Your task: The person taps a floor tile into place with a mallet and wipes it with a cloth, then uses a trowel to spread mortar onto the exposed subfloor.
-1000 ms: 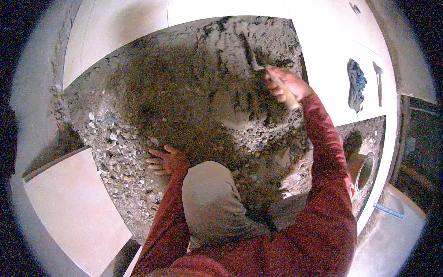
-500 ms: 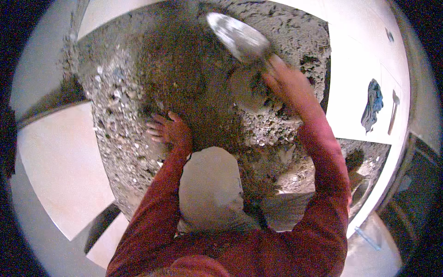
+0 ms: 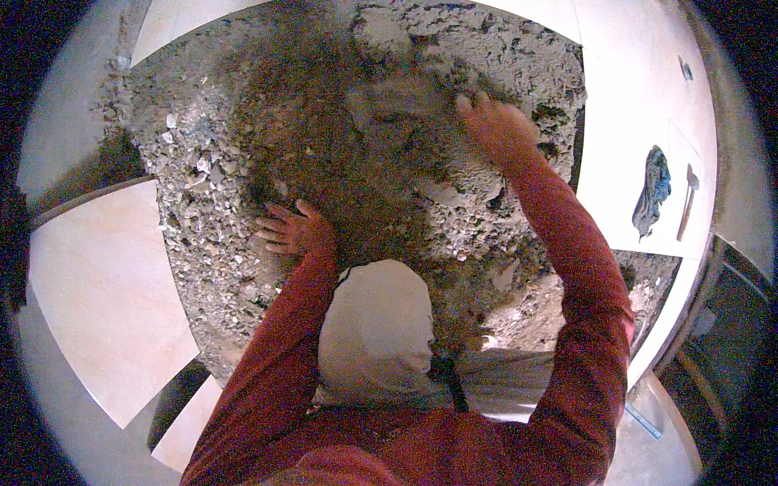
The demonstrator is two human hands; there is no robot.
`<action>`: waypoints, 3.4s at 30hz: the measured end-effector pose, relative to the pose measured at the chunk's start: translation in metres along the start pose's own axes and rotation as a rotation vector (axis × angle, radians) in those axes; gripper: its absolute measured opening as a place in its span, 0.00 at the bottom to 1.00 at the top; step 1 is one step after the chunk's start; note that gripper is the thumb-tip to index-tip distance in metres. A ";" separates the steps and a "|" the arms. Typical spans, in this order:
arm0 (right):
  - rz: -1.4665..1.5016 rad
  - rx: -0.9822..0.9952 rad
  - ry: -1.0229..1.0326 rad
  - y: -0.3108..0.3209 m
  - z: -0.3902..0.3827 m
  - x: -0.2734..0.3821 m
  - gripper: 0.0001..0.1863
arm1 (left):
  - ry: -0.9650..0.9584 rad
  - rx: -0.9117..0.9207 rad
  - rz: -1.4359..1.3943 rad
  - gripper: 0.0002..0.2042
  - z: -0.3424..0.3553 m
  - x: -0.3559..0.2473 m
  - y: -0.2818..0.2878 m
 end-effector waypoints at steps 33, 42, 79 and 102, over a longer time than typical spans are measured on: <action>1.324 0.401 -0.218 -0.036 -0.065 -0.044 0.28 | -0.019 0.004 -0.101 0.36 -0.005 -0.013 0.019; 1.877 -0.005 -0.397 0.010 -0.089 0.077 0.19 | 0.016 -0.175 -0.003 0.34 -0.010 -0.006 -0.006; 1.798 0.189 -0.623 -0.057 -0.219 0.065 0.34 | -0.024 -0.239 0.086 0.30 -0.011 -0.007 -0.029; 2.142 -0.318 -0.566 -0.079 -0.218 0.122 0.15 | -0.038 -0.308 -0.046 0.28 -0.014 -0.007 -0.011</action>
Point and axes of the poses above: each hand's wrist, its own z-axis towards the middle knuckle, its own y-axis out of the back of the hand, x = y × z, the point moved 2 cm from there along z, towards the middle knuckle, and after that the axes turned 10 degrees about z, right-handed, at the moved point
